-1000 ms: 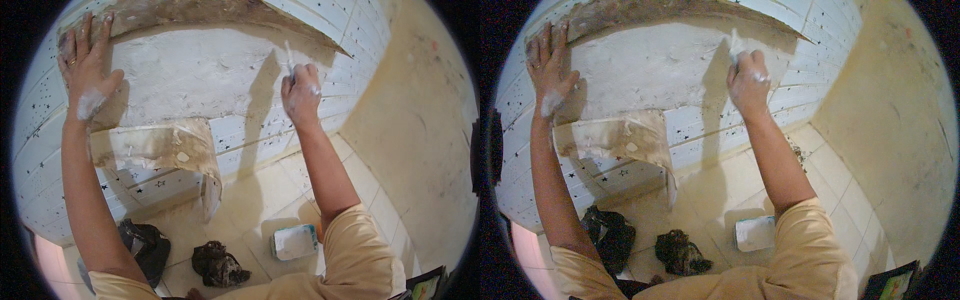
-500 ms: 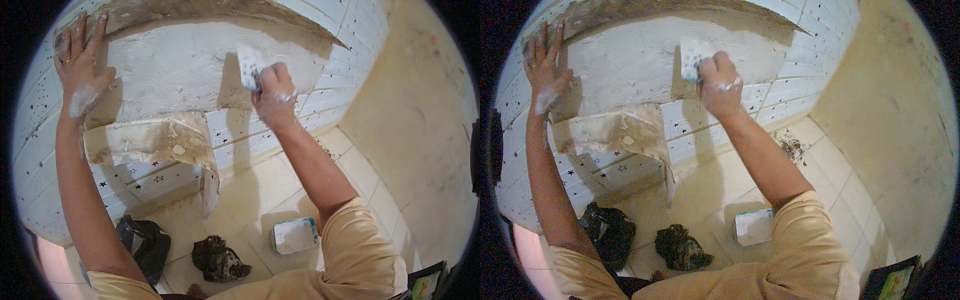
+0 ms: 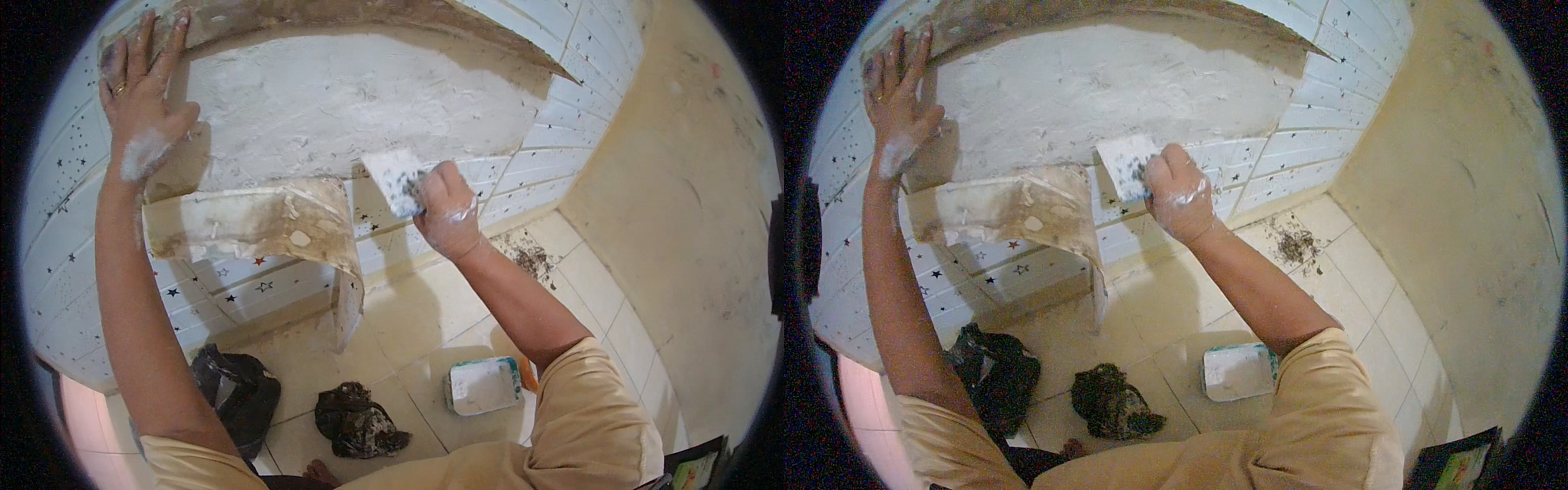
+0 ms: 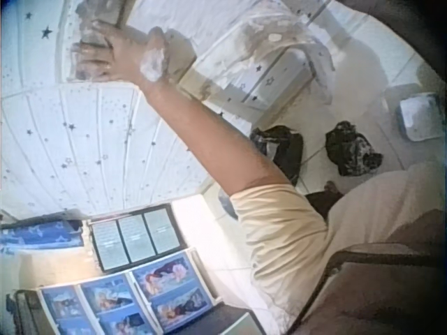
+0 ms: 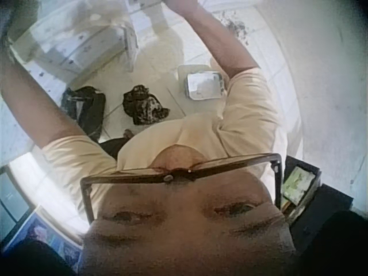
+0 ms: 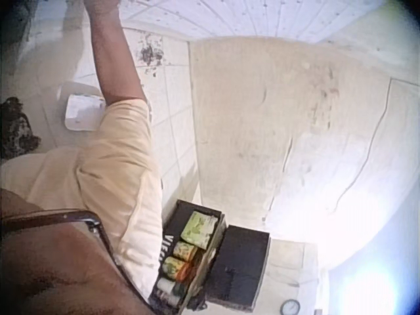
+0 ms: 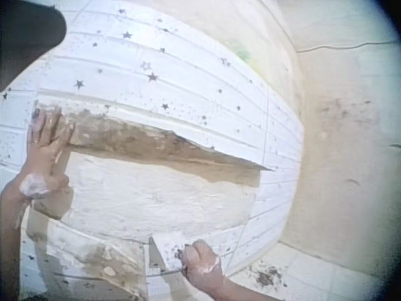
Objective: The person applies a white plaster-like substance to a wall section using a trowel. They repeatedly scoop the material from a container on the floor and spread it onto the wall surface, smoothing it out with the tool.
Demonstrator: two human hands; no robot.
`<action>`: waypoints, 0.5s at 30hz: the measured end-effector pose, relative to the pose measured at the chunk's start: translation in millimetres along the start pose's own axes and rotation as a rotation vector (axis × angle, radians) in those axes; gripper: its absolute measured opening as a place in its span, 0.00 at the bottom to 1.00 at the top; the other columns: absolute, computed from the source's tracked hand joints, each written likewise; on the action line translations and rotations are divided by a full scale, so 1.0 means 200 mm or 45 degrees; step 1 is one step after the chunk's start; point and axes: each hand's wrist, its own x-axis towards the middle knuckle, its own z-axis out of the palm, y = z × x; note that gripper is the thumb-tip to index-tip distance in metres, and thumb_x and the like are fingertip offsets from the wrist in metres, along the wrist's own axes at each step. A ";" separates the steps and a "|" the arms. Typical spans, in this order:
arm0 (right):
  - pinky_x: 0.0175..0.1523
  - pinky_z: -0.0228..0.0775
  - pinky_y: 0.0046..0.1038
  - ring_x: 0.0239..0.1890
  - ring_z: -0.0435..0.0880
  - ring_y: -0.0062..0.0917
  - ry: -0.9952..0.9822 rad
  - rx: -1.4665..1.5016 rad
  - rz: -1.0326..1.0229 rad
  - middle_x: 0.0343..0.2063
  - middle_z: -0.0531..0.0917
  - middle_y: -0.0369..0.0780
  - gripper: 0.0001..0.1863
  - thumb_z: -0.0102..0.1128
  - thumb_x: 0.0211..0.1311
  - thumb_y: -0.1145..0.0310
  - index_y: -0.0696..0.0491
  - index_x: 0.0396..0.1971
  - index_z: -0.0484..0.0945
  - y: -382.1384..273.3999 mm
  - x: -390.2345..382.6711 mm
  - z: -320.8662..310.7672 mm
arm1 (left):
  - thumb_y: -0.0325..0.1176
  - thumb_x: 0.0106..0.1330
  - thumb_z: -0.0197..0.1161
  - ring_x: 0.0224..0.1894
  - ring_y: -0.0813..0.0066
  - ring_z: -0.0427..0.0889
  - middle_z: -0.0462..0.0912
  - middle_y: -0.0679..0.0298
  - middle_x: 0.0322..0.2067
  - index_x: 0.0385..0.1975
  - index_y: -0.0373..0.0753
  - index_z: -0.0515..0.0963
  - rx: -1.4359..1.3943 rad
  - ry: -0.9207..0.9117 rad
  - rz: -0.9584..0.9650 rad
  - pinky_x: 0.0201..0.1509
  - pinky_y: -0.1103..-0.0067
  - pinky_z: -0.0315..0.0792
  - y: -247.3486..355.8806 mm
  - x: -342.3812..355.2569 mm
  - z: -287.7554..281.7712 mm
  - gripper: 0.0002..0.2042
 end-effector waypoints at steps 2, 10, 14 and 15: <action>0.28 0.69 0.40 0.26 0.74 0.43 0.158 0.016 -0.030 0.25 0.68 0.46 0.15 0.61 0.32 0.79 0.54 0.24 0.67 -0.02 0.14 -0.04 | 0.38 0.37 0.62 0.69 0.53 0.43 0.46 0.69 0.69 0.65 0.66 0.54 0.114 -0.042 -0.040 0.71 0.60 0.36 -0.03 0.00 -0.02 0.46; 0.27 0.70 0.38 0.26 0.75 0.41 0.344 -0.173 -0.232 0.25 0.69 0.43 0.11 0.59 0.38 0.75 0.53 0.25 0.68 0.00 0.48 0.04 | 0.36 0.37 0.60 0.69 0.54 0.44 0.47 0.70 0.69 0.64 0.73 0.54 -0.069 0.059 0.026 0.69 0.56 0.38 -0.03 0.00 0.02 0.45; 0.28 0.69 0.36 0.30 0.75 0.38 -0.068 -0.099 -0.324 0.24 0.69 0.43 0.07 0.54 0.43 0.74 0.53 0.25 0.69 0.02 0.12 0.14 | 0.41 0.39 0.61 0.69 0.54 0.45 0.48 0.64 0.68 0.66 0.63 0.54 0.102 -0.098 -0.014 0.71 0.64 0.36 0.00 0.00 -0.01 0.45; 0.29 0.70 0.36 0.30 0.75 0.38 -0.114 -0.048 -0.248 0.24 0.70 0.43 0.08 0.55 0.42 0.75 0.53 0.25 0.69 0.03 0.02 0.12 | 0.40 0.39 0.61 0.69 0.54 0.45 0.48 0.63 0.68 0.66 0.63 0.54 0.040 -0.042 0.021 0.71 0.64 0.37 0.01 0.00 0.00 0.45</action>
